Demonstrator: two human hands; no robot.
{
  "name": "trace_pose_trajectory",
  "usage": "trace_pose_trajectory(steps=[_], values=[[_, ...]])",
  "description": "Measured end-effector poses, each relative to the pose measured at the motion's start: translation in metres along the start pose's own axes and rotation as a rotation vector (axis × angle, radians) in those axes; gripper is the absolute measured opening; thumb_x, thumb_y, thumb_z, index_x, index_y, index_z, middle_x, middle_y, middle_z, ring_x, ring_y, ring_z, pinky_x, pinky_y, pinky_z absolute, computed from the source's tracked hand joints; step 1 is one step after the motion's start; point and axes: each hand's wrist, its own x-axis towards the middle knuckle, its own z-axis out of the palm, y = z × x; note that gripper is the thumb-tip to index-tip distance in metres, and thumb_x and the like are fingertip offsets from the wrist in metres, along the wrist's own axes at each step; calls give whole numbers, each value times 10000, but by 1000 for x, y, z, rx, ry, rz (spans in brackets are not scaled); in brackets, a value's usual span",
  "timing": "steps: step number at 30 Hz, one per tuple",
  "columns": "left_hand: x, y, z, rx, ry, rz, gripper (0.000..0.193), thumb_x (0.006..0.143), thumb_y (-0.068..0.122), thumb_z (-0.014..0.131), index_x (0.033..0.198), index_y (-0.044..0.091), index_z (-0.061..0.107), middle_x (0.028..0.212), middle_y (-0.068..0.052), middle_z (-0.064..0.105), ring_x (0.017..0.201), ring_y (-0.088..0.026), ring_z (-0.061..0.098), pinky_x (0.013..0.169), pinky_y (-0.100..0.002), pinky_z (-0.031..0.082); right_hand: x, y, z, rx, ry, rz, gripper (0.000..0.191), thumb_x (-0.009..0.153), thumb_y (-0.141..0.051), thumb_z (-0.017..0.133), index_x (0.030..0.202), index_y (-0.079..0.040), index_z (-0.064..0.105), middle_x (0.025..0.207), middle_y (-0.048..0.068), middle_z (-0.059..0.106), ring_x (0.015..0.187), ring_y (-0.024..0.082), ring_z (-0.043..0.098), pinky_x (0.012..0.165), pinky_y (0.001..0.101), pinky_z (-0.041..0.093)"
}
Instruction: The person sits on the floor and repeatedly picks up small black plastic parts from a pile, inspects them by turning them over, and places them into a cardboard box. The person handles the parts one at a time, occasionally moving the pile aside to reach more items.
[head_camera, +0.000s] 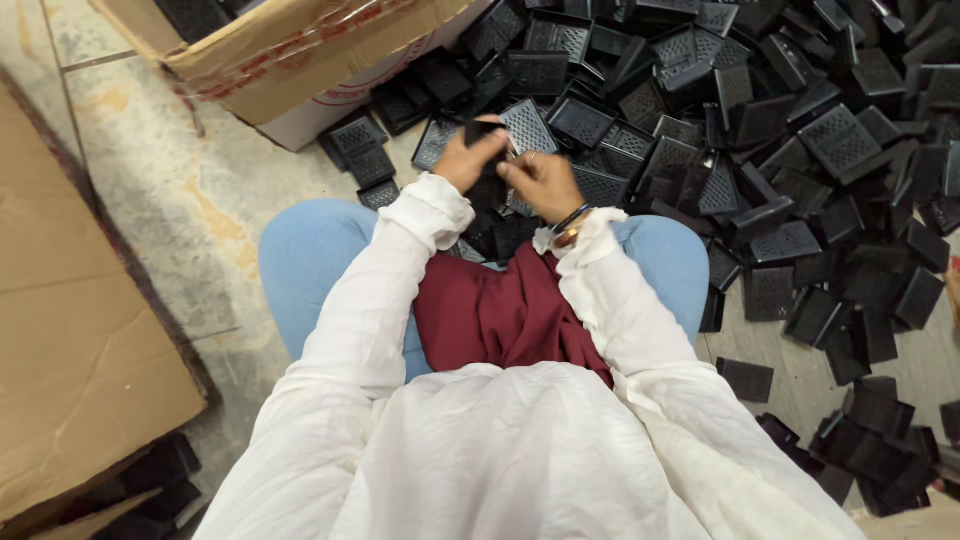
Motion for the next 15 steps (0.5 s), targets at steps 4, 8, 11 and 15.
trace_pose_trajectory(steps=[4, 8, 11, 15], values=[[9, 11, -23, -215, 340, 103, 381, 890, 274, 791, 1181, 102, 616, 834, -77, 676, 677, -189, 671, 623, -336, 567, 9, 36, -77, -579, 195, -107, 279, 871, -256, 842, 976, -6, 775, 936, 204, 735, 859, 338, 703, 746, 433, 548], [15, 18, -36, -294, 483, 165, 425, 927, 383, 772, 1153, 58, 617, 805, -103, 652, 654, -201, 648, 600, -338, 559, -4, 72, -134, -776, 249, 106, 387, 738, -264, 913, 964, 5, 749, 978, 241, 713, 910, 408, 692, 812, 481, 557], [15, 18, -33, -285, 577, 121, 491, 881, 451, 762, 1150, 78, 590, 789, -103, 664, 638, -199, 662, 586, -333, 569, -11, 76, -122, -734, 208, 105, 398, 728, -265, 908, 988, -16, 739, 1019, 212, 713, 962, 385, 692, 860, 468, 562], [13, 22, -31, -237, 655, 135, 578, 859, 506, 773, 1155, 49, 580, 799, -104, 680, 659, -192, 678, 610, -313, 577, -13, 60, -57, -938, 42, 3, 478, 640, -266, 942, 1026, -61, 749, 1086, 213, 636, 1023, 419, 619, 844, 520, 532]])
